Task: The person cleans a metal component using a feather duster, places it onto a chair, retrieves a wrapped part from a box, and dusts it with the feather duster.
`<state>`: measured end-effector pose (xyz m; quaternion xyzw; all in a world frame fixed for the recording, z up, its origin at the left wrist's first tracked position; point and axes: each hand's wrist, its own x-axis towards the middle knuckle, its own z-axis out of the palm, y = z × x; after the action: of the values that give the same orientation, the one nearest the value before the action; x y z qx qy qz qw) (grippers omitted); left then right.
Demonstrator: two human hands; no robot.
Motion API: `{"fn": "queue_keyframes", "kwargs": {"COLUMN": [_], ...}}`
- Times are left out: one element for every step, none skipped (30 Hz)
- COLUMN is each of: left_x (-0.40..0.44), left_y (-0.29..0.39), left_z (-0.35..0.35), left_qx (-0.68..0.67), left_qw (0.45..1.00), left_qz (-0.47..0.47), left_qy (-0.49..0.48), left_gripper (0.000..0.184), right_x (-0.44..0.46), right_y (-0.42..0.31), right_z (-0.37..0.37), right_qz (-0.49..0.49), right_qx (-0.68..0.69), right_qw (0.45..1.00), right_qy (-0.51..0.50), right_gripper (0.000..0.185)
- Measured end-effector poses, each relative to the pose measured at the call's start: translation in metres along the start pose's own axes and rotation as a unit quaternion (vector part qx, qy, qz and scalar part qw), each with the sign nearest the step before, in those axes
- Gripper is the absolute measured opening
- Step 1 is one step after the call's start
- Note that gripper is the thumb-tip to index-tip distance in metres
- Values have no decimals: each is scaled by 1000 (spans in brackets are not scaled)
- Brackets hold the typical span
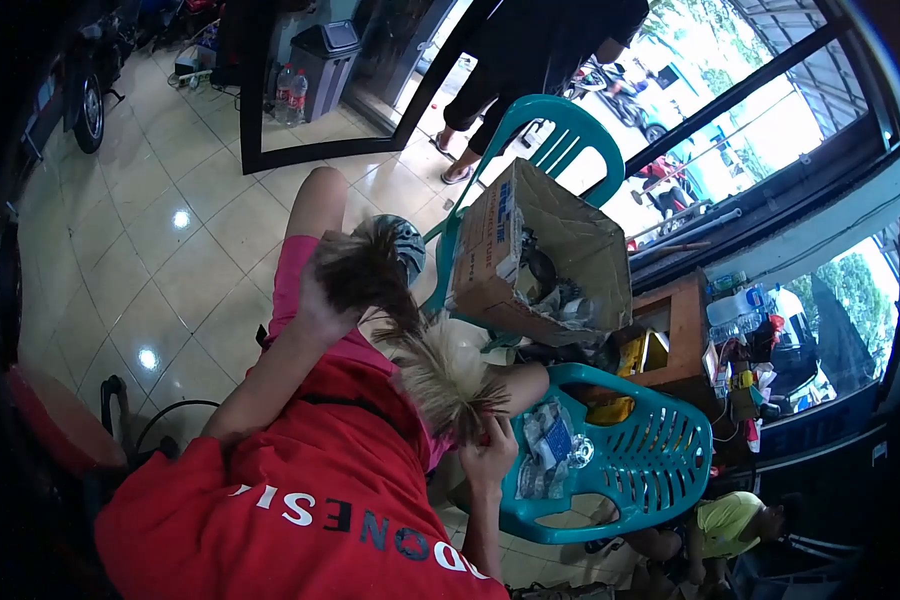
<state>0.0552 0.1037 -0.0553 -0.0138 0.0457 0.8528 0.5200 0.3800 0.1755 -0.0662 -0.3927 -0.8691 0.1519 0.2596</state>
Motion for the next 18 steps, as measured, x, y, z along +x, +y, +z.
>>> {"fn": "queue_keyframes", "kwargs": {"left_x": [0,1,3,4,3,1,0,-1,-2,1,3,2,3,2,2,3,3,3], "left_y": [0,0,-2,-3,-3,-2,0,1,2,0,-1,-1,-3,-2,-1,-1,0,0], "left_z": [2,1,-2,-4,-6,-5,-2,0,-3,-4,-5,-2,-6,-7,-7,-5,-5,-6], "left_qx": [-2,-3,2,6,-5,-4,-1,1,-4,-5,0,4,14,13,5,-3,-1,5], "left_qw": [1000,1000,1000,1000,1000,1000,999,998,995,995,997,999,1000,1000,1000,1000,1000,1000], "left_qz": [-1,1,9,19,20,19,10,1,12,12,9,7,18,19,13,5,2,13], "left_qy": [4,4,2,1,-1,0,35,69,-98,-100,-70,-39,-8,-5,3,8,7,-28], "left_gripper": [63,63,64,65,64,64,64,64,65,65,66,67,66,66,65,65,65,64], "right_x": [1,1,3,4,3,4,4,2,1,1,0,2,3,2,1,1,0,-1], "right_y": [6,17,17,17,17,17,15,12,4,0,10,13,16,19,17,16,14,9], "right_z": [6,16,20,22,20,16,13,10,7,5,13,16,19,21,19,14,10,9], "right_qz": [-1,-6,-11,-3,-3,-36,-68,-66,-48,-32,-15,-17,-5,10,11,-23,-56,-55], "right_qx": [-1,51,104,112,112,93,73,73,56,39,50,50,72,94,95,79,62,61], "right_qw": [1000,997,990,987,987,990,991,991,995,998,996,997,994,991,991,994,995,995], "right_qy": [1,50,96,118,115,100,88,92,70,47,67,65,79,93,93,69,45,48], "right_gripper": [13,12,11,10,10,11,11,11,12,12,15,15,15,16,16,15,14,14]}}
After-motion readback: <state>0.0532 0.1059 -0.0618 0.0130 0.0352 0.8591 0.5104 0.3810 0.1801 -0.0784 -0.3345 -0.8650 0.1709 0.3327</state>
